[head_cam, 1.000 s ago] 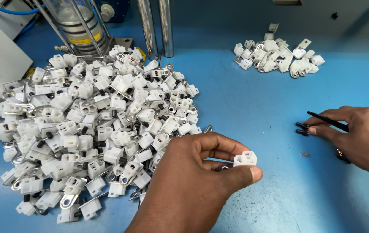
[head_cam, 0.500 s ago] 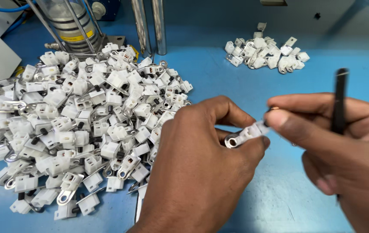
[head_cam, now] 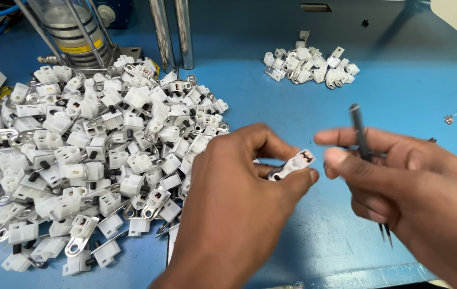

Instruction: The person picks up white plastic connector housings one at a time from a large pile, holds small copper contact terminals, and uses tweezers to insert the contacts into the housings, placing finished connectors in a separate pile on the workbench.

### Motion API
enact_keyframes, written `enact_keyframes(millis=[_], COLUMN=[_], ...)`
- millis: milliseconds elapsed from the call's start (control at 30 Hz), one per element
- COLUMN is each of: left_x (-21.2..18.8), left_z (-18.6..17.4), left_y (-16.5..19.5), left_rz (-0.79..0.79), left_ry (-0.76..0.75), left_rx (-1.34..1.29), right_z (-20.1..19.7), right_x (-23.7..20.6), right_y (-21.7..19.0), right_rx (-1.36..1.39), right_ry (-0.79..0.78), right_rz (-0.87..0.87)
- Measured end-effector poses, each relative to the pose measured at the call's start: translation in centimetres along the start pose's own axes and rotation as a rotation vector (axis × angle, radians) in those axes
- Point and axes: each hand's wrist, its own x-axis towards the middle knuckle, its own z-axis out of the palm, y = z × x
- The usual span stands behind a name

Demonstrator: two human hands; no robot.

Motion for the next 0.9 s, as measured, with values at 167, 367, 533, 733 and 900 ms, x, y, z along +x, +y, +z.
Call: enact_keyframes(millis=[167, 367, 533, 733, 900], left_x=[0.1, 0.1, 0.2, 0.4, 0.8], left_z=[-0.2, 0.5, 0.4, 0.3, 1.0], left_y=[-0.6, -0.6, -0.1, 0.5, -0.5], left_rz=[-0.092, 0.047, 0.009, -0.138, -0.004], left_ry=[-0.052, -0.027, -0.05, -0.062, 0.009], left_rx=[-0.015, -0.031, -0.042, -0.037, -0.077], right_z=[-1.2, 0.9, 2.1, 1.9, 3.1], right_x=[1.1, -0.5, -0.1, 0.4, 0.2], right_y=[-2.0, -4.8, -4.4, -4.0, -4.8], right_rx=[-0.049, 0.07, -0.086, -0.214, -0.217], right_ry=[0.26, 0.109, 0.077, 0.066, 0.097], right_rz=[0.058, -0.619, -0.693, -0.845, -0.82])
